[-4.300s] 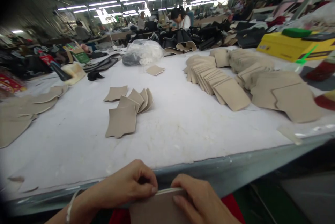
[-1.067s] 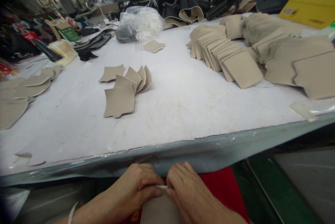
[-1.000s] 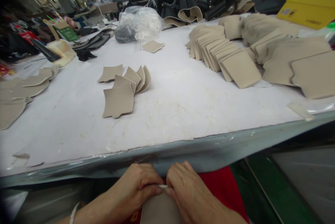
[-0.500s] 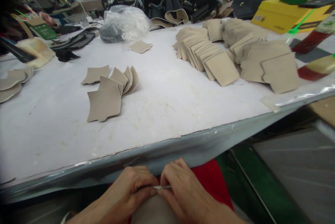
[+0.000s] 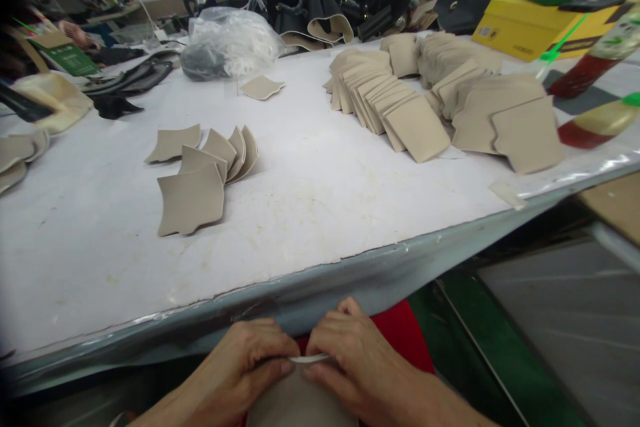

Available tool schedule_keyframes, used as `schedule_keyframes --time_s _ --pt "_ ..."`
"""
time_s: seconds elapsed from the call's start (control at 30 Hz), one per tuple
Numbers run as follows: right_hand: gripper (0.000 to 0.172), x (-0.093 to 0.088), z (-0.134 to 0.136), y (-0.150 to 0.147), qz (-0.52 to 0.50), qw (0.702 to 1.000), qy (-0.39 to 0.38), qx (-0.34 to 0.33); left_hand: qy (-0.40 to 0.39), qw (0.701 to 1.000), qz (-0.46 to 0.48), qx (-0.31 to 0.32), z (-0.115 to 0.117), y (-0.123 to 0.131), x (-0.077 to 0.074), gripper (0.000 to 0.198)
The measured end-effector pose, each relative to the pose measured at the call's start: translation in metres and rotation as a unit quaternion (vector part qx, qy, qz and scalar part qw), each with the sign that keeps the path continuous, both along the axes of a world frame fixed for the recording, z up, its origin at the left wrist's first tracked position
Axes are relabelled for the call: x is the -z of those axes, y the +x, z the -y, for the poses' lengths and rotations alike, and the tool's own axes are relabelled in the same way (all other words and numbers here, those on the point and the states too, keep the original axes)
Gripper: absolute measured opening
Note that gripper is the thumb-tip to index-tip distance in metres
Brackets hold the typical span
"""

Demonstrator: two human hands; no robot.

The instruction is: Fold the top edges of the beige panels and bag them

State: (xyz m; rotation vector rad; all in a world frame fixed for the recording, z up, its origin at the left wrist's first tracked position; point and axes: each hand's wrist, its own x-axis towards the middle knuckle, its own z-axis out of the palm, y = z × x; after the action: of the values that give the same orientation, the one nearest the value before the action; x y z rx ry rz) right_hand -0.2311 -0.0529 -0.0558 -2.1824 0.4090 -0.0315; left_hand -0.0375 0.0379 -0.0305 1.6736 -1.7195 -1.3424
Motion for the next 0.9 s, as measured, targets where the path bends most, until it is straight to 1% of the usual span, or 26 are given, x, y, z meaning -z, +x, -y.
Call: schedule_keyframes --time_s 0.13,0.23,0.33,0.47,0.53,0.6,0.77,0.83,0.9 --pt "0.022 0.004 0.006 -0.008 0.007 1.000 -0.018 -0.008 0.016 1.000 -0.008 -0.013 -0.001 0.002 0.001 0.020" --pt "0.027 0.005 0.012 -0.015 0.009 1.000 -0.013 -0.009 0.030 0.999 -0.014 -0.022 -0.001 0.004 0.001 0.019" --pt "0.037 0.008 0.015 -0.019 0.010 1.000 -0.006 -0.010 0.041 0.999 0.010 -0.018 0.001 0.002 0.004 0.019" --pt "0.048 0.015 0.012 -0.019 0.025 1.000 -0.016 -0.002 0.021 0.999 0.049 0.005 0.007 -0.008 0.010 0.014" --pt "0.054 0.018 0.010 -0.018 0.034 0.999 -0.022 0.003 0.004 0.999 0.046 0.014 0.009 -0.013 0.013 0.010" --pt "0.059 0.017 0.009 -0.019 0.031 0.999 -0.026 0.006 -0.002 0.999 0.035 0.014 0.011 -0.016 0.014 0.013" --pt "0.062 0.007 0.010 -0.025 0.001 1.000 -0.007 -0.017 0.017 1.000 0.016 -0.007 0.011 -0.017 0.016 0.014" --pt "0.064 0.007 0.010 -0.027 0.006 1.000 -0.019 -0.015 0.018 1.000 0.019 -0.009 0.011 -0.017 0.018 0.014" --pt "0.061 0.013 0.007 -0.027 0.004 0.998 -0.055 -0.009 0.026 0.999 0.033 0.011 0.011 -0.016 0.018 0.013"
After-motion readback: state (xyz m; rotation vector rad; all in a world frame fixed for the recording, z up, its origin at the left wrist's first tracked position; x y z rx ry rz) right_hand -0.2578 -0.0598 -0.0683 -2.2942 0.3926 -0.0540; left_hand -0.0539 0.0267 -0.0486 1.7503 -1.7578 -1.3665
